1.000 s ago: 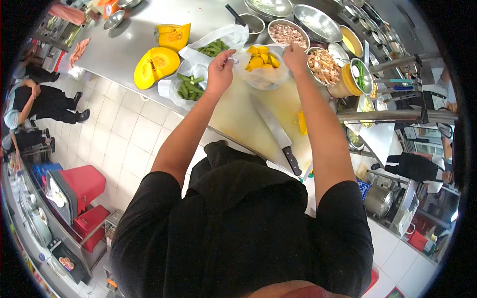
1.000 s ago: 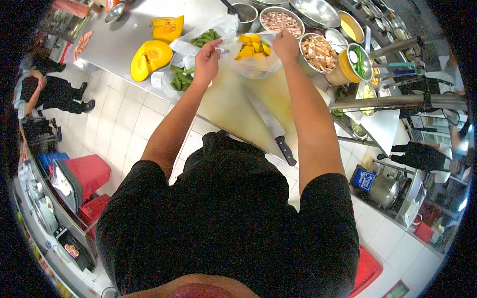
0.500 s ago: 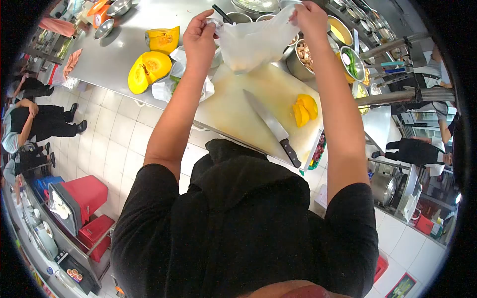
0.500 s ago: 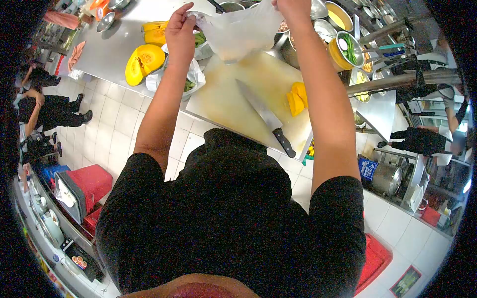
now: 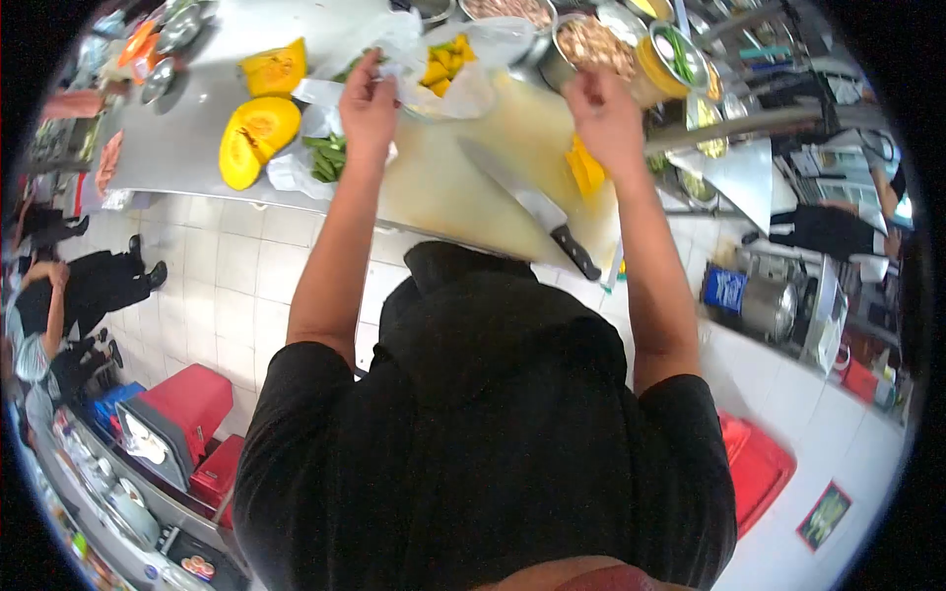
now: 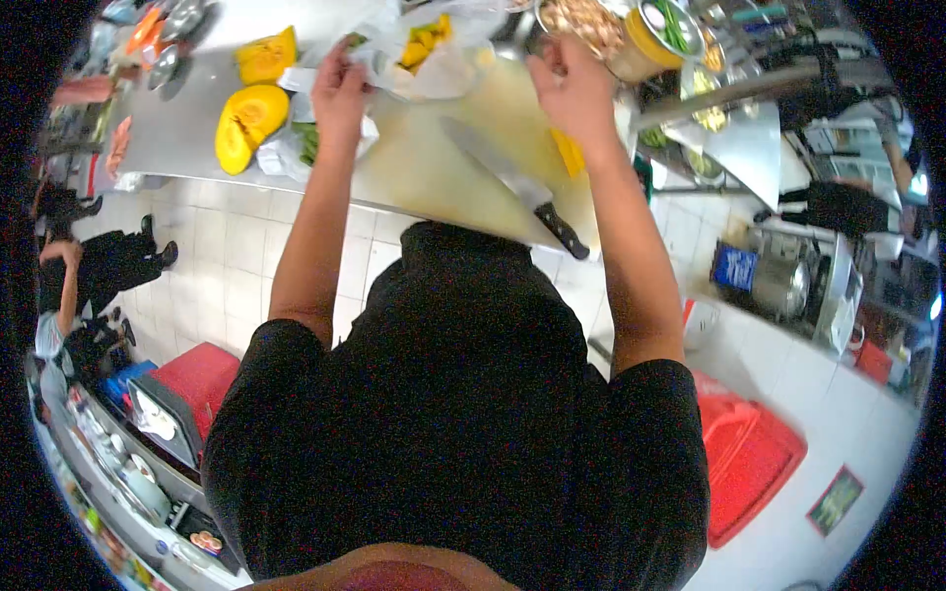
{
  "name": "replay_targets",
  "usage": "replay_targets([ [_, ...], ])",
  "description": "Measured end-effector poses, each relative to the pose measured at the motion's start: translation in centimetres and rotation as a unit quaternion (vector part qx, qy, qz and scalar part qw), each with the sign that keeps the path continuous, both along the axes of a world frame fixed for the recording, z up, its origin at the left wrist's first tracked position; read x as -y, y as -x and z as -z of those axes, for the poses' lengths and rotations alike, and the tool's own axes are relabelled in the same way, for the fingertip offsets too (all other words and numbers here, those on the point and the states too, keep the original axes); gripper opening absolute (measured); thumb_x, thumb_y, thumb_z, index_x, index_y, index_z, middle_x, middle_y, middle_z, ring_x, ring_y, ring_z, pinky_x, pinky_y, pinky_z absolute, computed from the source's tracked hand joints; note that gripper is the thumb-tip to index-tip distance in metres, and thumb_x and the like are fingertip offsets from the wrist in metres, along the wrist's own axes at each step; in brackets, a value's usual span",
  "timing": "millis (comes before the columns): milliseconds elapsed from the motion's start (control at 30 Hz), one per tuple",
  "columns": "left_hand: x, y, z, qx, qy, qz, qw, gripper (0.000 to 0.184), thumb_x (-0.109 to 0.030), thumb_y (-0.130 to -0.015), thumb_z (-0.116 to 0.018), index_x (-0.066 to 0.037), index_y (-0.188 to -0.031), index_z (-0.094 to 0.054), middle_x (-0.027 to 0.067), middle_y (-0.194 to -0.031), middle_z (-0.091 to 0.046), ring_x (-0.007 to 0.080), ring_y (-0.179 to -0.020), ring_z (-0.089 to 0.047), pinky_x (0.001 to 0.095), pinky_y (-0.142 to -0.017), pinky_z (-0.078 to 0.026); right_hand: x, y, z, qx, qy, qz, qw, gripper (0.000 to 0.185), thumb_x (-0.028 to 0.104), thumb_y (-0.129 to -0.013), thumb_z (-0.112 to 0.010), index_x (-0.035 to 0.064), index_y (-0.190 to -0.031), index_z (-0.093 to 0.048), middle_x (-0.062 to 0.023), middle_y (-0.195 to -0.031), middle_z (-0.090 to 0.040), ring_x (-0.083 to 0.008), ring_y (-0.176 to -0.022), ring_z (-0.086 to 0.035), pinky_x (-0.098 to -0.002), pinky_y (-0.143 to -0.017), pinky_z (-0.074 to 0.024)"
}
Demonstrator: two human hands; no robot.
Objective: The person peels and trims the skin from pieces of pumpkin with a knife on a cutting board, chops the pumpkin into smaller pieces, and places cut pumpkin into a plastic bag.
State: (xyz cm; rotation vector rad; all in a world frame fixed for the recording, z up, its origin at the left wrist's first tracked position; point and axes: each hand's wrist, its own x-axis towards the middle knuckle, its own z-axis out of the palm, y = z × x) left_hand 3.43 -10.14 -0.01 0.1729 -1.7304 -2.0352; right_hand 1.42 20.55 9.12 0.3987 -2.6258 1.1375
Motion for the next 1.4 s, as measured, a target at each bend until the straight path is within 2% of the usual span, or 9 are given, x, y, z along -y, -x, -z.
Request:
replay_targets([
  [200,-0.2,-2.0,1.1,-0.033,0.094,-0.091,0.991,0.046,-0.001,-0.092,-0.065,0.001,-0.137,-0.056,0.0074,-0.117,-0.059,0.0116,-0.094,-0.059,0.0253,-0.074,-0.053,-7.2,-15.5,10.7,0.193,-0.255,0.033,0.947,0.044,0.021,-0.083,-0.074,0.0089,-0.123,-0.063,-0.0221,-0.107,-0.067,-0.0412,-0.099,-0.066,-0.0491,-0.087,-0.0548],
  [333,-1.5,-3.3,0.8,-0.045,0.242,-0.141,0.959,0.044,-0.001,-0.090,-0.066,0.002,-0.133,-0.056,0.0112,-0.118,-0.057,0.0183,-0.099,-0.059,0.0299,-0.077,-0.052,-8.0,-18.6,13.2,0.148,-0.236,0.039,0.960,0.050,0.014,-0.078,-0.076,0.0095,-0.124,-0.059,-0.0201,-0.108,-0.065,-0.0422,-0.104,-0.063,-0.0505,-0.089,-0.0538],
  [433,-3.8,-4.2,0.4,-0.065,0.273,-0.087,0.956,0.044,0.000,-0.089,-0.067,0.001,-0.132,-0.057,0.0129,-0.118,-0.057,0.0201,-0.099,-0.058,0.0316,-0.078,-0.052,-8.4,-17.8,14.0,0.177,-0.242,0.012,0.954,0.049,0.014,-0.079,-0.072,0.0062,-0.124,-0.053,-0.0218,-0.109,-0.066,-0.0435,-0.103,-0.064,-0.0513,-0.089,-0.0538],
  [567,-8.2,-5.6,-0.1,-0.096,0.327,-0.038,0.939,0.042,0.001,-0.086,-0.069,0.001,-0.128,-0.060,0.0143,-0.113,-0.061,0.0214,-0.095,-0.059,0.0314,-0.072,-0.053,-10.4,-18.9,11.9,0.248,-0.131,-0.015,0.960,0.039,0.017,-0.085,-0.064,0.0053,-0.121,-0.054,-0.0276,-0.104,-0.068,-0.0454,-0.097,-0.067,-0.0526,-0.085,-0.0535],
  [700,-13.3,-6.5,1.4,-0.053,0.315,0.055,0.946,0.040,0.001,-0.085,-0.070,-0.004,-0.125,-0.064,0.0137,-0.113,-0.063,0.0218,-0.092,-0.060,0.0310,-0.067,-0.054,-14.4,-22.4,10.1,0.300,-0.008,0.096,0.949,0.030,0.024,-0.093,-0.065,0.0043,-0.114,-0.057,-0.0276,-0.088,-0.068,-0.0468,-0.083,-0.068,-0.0499,-0.072,-0.0529],
  [800,-18.0,-6.8,2.8,-0.005,0.353,0.157,0.922,0.041,-0.003,-0.085,-0.072,-0.009,-0.124,-0.066,0.0139,-0.117,-0.063,0.0267,-0.097,-0.063,0.0351,-0.075,-0.056,-18.4,-25.4,8.7,0.288,0.043,0.157,0.944,0.029,0.027,-0.096,-0.069,0.0011,-0.105,-0.059,-0.0252,-0.078,-0.066,-0.0388,-0.070,-0.067,-0.0444,-0.064,-0.0503],
  [1100,-27.4,-4.5,5.7,-0.075,0.546,0.276,0.787,0.042,-0.014,-0.088,-0.071,-0.010,-0.129,-0.065,0.0201,-0.133,-0.056,0.0381,-0.121,-0.059,0.0440,-0.099,-0.053,-26.2,-29.7,9.6,0.320,0.025,0.174,0.931,0.029,0.026,-0.094,-0.071,-0.0008,-0.095,-0.061,-0.0201,-0.067,-0.061,-0.0331,-0.058,-0.059,-0.0425,-0.057,-0.0461],
  [1333,-28.5,-3.5,5.1,-0.024,0.533,0.265,0.803,0.044,-0.016,-0.088,-0.070,-0.004,-0.129,-0.062,0.0206,-0.130,-0.055,0.0397,-0.116,-0.060,0.0450,-0.099,-0.052,-26.4,-29.4,9.8,0.382,0.068,0.113,0.915,0.032,0.027,-0.097,-0.069,-0.0029,-0.099,-0.059,-0.0224,-0.077,-0.065,-0.0302,-0.069,-0.063,-0.0413,-0.067,-0.0495],
  [1400,-28.8,-3.0,5.0,0.000,0.543,0.266,0.796,0.045,-0.017,-0.088,-0.071,-0.004,-0.129,-0.061,0.0211,-0.126,-0.055,0.0402,-0.114,-0.060,0.0449,-0.097,-0.053,-26.8,-28.3,10.3,0.458,0.099,0.083,0.880,0.035,0.030,-0.100,-0.064,-0.0038,-0.108,-0.061,-0.0227,-0.094,-0.069,-0.0285,-0.087,-0.066,-0.0400,-0.081,-0.0508],
])
